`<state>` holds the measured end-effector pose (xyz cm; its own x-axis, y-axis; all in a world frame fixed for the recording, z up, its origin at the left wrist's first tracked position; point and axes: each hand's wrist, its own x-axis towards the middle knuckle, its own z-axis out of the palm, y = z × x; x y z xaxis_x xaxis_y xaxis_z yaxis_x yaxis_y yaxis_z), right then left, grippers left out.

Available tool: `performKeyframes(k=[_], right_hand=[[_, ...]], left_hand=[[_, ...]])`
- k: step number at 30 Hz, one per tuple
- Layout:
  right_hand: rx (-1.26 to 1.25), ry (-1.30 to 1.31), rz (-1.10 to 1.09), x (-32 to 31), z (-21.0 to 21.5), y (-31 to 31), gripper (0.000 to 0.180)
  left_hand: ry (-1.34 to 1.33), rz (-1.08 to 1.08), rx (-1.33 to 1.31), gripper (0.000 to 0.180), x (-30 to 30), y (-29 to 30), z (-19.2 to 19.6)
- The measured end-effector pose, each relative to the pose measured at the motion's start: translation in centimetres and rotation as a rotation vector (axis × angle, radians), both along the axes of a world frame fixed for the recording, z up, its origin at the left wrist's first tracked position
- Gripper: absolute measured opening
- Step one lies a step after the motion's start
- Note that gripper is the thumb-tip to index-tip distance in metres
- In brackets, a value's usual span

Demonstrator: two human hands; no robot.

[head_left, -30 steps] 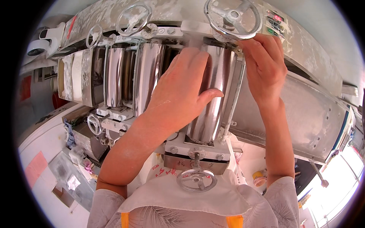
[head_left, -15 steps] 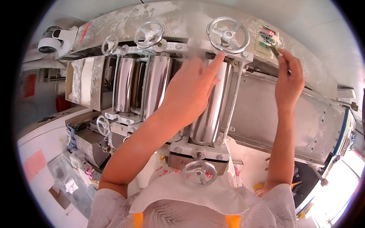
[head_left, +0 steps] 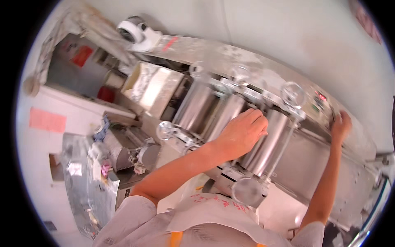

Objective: The person adjusts the rollers of a dough sheeter by turning the handwheels and uses a marker to write on the wheels. They also use a small metal tool to scrape or adjust parts of the machine.

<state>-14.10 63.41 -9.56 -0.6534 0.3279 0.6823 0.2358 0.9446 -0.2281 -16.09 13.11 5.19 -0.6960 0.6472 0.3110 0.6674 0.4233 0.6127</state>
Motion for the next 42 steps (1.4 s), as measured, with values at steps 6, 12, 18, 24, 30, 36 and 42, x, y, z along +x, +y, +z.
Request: performKeyframes(k=[6,12,18,24,30,36,42], right_hand=[[-0.584,0.020,-0.026,5.8,9.5,-13.2,0.021],[-0.773,0.172,0.054,15.6,9.7,-18.3,0.021],[-0.846,0.092,-0.320,25.3,9.7,-23.7,0.028],[-0.900,0.181,-0.529,26.9,11.9,-34.6,0.030],[-0.927,0.217,-0.711,25.6,13.1,-41.3,0.029],[-0.838,0.253,-0.604,26.6,11.2,-40.8,0.035],[-0.674,0.408,-0.488,22.4,20.3,-43.9,0.022]], left_hand=[[-0.077,0.713,0.132,0.036,-3.8,-14.8,0.9],[0.144,0.915,-0.102,0.017,-21.9,-34.8,-6.6],[0.153,1.109,-0.204,0.024,-36.7,-44.3,-10.8],[0.167,1.111,-0.217,0.025,-44.0,-47.3,-12.7],[0.106,1.043,-0.218,0.020,-45.6,-48.2,-14.5],[0.275,0.912,-0.300,0.028,-46.7,-50.5,-13.0],[-0.349,0.582,0.262,0.026,-33.0,-42.8,-6.2]])
